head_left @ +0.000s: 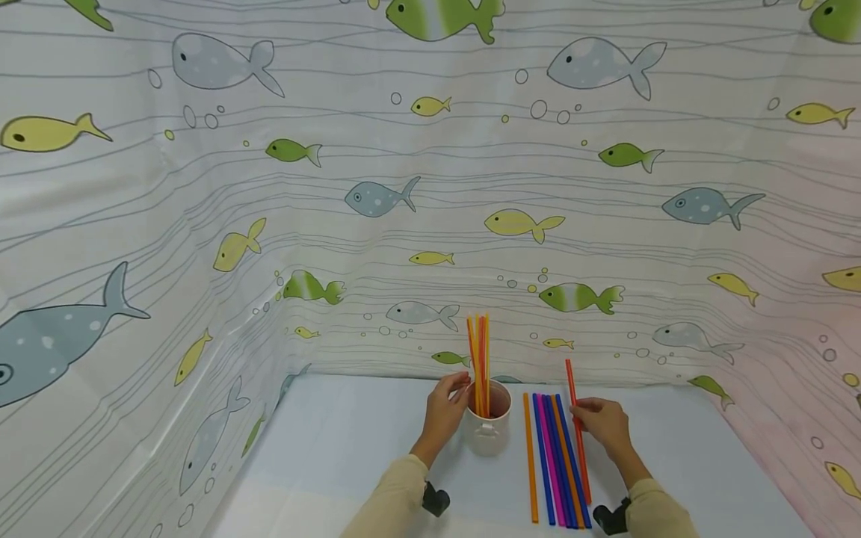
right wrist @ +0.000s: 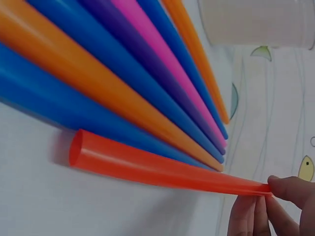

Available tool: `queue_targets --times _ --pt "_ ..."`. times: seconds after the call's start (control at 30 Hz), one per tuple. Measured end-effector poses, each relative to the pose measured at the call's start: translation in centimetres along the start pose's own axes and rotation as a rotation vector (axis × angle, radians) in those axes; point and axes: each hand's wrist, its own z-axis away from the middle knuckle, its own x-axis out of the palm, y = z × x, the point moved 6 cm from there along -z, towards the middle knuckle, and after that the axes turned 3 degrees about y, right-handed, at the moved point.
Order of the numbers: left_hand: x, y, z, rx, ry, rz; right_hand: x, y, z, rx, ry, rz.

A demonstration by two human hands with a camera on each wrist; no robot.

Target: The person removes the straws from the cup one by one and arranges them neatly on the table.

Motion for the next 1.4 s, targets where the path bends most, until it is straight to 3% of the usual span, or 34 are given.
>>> queue_targets --times 0.3,0.53,0.73,0.9,1.07,1.4 --pt "0.0 0.3 -0.1 0.033 0.008 0.037 0.3 1.1 0.5 0.028 -0.052 0.006" --pt "0.0 0.0 0.1 -0.001 -0.003 0.004 0.7 2.7 0.7 0.040 -0.053 0.071" --pt "0.1 0.1 0.2 0.014 -0.004 0.034 1.0 3.4 0.7 0.018 -0.057 0.100" --pt "-0.1 1.7 0.4 0.047 -0.006 0.057 1.1 3.5 0.6 0.010 -0.061 0.085" --pt "-0.6 3.9 0.9 0.040 -0.025 0.073 1.1 3.6 0.7 0.013 -0.054 0.089" --pt "-0.7 4.2 0.9 0.044 -0.024 0.075 1.4 4.0 0.7 0.038 -0.065 0.076"
